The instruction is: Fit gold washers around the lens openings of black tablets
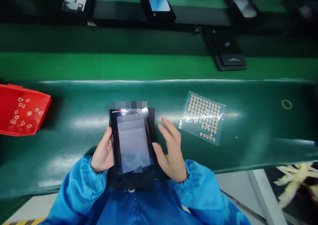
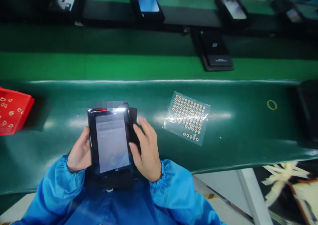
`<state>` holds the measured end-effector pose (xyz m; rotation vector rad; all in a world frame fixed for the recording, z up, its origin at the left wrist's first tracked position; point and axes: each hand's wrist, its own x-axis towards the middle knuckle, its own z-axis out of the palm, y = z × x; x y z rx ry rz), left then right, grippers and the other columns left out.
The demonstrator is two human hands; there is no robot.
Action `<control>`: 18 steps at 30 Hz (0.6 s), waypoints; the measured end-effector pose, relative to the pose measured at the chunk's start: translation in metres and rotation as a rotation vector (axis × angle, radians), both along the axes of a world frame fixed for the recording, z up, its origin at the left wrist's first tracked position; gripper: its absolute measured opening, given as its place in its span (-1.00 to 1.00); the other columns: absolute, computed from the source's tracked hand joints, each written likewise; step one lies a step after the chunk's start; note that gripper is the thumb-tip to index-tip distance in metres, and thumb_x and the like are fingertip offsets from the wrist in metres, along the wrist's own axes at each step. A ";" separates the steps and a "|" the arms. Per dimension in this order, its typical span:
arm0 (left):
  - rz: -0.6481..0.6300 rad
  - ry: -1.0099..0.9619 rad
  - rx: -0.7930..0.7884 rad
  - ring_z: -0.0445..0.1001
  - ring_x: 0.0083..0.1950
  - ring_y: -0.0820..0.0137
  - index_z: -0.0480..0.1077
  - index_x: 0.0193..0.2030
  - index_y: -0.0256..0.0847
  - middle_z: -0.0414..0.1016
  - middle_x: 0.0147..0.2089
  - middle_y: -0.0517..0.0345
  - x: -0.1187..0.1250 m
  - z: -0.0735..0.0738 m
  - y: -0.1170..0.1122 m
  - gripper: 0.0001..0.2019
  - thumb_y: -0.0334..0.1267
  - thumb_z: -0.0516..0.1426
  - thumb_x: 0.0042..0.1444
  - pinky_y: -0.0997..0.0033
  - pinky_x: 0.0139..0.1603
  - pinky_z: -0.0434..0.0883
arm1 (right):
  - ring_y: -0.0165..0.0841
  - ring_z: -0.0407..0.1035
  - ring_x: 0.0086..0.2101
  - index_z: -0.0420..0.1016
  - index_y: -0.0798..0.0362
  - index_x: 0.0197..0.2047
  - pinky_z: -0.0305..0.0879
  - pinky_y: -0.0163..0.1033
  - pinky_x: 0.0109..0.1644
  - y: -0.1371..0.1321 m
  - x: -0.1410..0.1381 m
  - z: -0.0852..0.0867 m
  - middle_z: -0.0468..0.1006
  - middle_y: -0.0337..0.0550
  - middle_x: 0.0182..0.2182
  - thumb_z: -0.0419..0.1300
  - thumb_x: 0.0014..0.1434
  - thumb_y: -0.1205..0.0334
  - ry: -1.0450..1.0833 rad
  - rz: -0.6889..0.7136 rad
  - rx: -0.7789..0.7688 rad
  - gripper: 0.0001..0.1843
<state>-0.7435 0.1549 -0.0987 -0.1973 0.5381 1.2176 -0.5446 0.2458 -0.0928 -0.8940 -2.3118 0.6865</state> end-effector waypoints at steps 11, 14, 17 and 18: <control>0.026 0.036 -0.008 0.24 0.33 0.08 0.40 0.18 -0.14 0.47 0.16 0.08 -0.002 -0.002 -0.001 -0.48 0.10 -0.12 0.31 -0.02 0.43 0.00 | 0.04 -0.10 0.32 -0.26 0.04 0.44 0.05 0.32 0.26 -0.042 0.016 -0.013 -0.06 0.16 0.36 0.09 0.30 -0.08 -0.086 0.098 -0.212 -0.16; 0.017 0.039 -0.017 0.25 0.33 0.08 0.42 0.16 -0.15 0.52 0.10 0.08 -0.002 -0.001 0.000 -0.47 0.11 -0.11 0.30 -0.01 0.43 0.01 | 0.08 -0.10 0.31 -0.26 0.06 0.43 0.04 0.35 0.25 -0.044 0.010 -0.010 -0.06 0.21 0.35 0.11 0.27 -0.11 -0.108 0.078 -0.200 -0.11; 0.019 0.055 -0.033 0.22 0.34 0.09 0.45 0.13 -0.17 0.53 0.09 0.07 -0.001 0.001 0.001 -0.46 0.11 -0.14 0.31 0.01 0.44 0.00 | 0.10 -0.08 0.31 -0.26 0.05 0.43 0.05 0.36 0.24 -0.048 0.006 -0.010 -0.06 0.21 0.36 0.11 0.26 -0.13 -0.115 0.032 -0.216 -0.10; 0.021 0.060 -0.042 0.22 0.34 0.10 0.46 0.12 -0.17 0.53 0.09 0.06 -0.001 0.001 0.002 -0.45 0.10 -0.16 0.32 0.02 0.44 -0.01 | 0.10 -0.08 0.31 -0.27 0.04 0.44 0.04 0.37 0.24 -0.050 0.004 -0.011 -0.05 0.20 0.35 0.11 0.26 -0.13 -0.117 0.016 -0.220 -0.11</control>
